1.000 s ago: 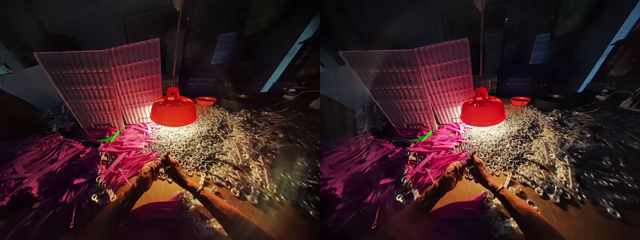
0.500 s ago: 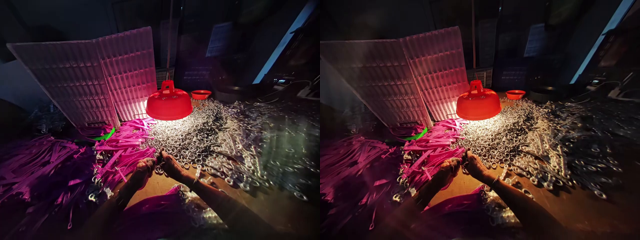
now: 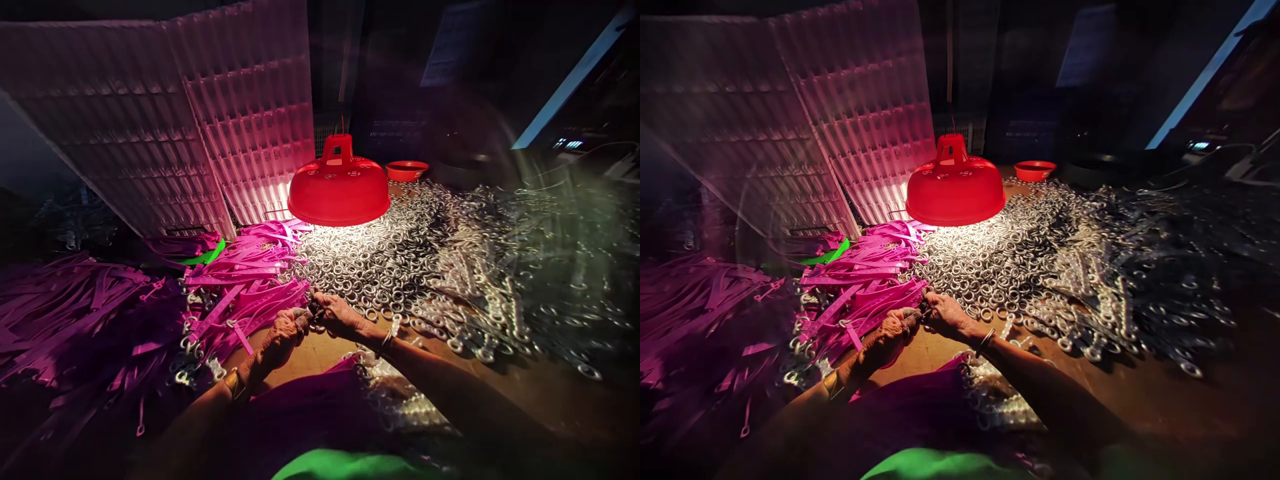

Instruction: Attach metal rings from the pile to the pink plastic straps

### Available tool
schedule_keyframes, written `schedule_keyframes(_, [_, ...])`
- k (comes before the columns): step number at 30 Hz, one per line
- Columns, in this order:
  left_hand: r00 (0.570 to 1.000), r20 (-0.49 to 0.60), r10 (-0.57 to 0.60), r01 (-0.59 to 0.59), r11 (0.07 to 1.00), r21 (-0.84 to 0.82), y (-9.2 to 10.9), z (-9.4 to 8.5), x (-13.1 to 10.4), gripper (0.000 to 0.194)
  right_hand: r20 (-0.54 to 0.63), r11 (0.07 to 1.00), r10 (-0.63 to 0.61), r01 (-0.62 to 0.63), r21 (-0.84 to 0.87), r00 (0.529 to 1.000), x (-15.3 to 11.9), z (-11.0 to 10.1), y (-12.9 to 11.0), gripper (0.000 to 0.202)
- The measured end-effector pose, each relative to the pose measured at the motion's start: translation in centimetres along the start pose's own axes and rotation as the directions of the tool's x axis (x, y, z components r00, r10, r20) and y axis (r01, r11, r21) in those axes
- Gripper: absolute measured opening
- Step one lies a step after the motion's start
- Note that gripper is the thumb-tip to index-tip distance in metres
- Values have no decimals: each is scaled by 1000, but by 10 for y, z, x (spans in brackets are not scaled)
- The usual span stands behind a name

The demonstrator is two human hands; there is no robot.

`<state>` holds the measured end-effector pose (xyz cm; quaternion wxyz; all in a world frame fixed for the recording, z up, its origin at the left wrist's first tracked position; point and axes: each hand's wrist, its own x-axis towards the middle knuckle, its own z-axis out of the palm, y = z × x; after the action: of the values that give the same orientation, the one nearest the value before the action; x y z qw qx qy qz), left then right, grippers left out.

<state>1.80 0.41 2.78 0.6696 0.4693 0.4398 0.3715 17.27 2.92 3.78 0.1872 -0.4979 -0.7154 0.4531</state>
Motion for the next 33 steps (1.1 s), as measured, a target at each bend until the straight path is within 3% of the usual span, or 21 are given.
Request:
schedule_keyframes(4, [1000, 9, 6, -7, 999, 45, 2, 2, -3, 24, -15, 990, -103, 104, 92, 995, 1, -6, -5, 9])
schedule_keyframes(9, [994, -1, -111, 111, 994, 15, 30, 4, -18, 35, 17, 950, -307, 308, -49, 951, -18, -17, -25, 22])
schedule_keyframes(13, [975, 80, -207, 201, 977, 69, 59, 5, -46, 36, 97, 859, -433, 443, -255, 896, -63, -14, -40, 28])
schedule_keyframes(15, [961, 107, -254, 238, 961, 143, 65, 8, -62, 34, 83, 831, -460, 462, -309, 884, -93, -6, -38, 34])
schedule_keyframes(17, [942, 155, -297, 270, 947, 174, 61, 12, -76, 34, 29, 803, -481, 454, -386, 876, -121, 5, -30, 41])
schedule_keyframes(20, [904, 261, -339, 335, 940, 61, 43, 20, -93, 36, -27, 727, -549, 462, -508, 835, -149, 23, -18, 40])
schedule_keyframes(23, [891, 312, -331, 349, 937, -4, 29, 26, -105, 38, 18, 775, -507, 464, -429, 862, -153, 37, -16, 29])
schedule_keyframes(28, [942, 280, -184, 190, 982, 7, 26, 30, -117, 33, 58, 960, -262, 267, -85, 963, -137, 47, -20, 16])
schedule_keyframes(31, [961, 231, -153, 155, 988, 11, 18, 28, -115, 32, 154, 988, -154, 149, 41, 976, -132, 48, -17, 16])
schedule_keyframes(33, [957, 234, -173, 175, 984, 10, 9, 26, -112, 35, 187, 987, -160, 159, 18, 969, -131, 48, -14, 24])
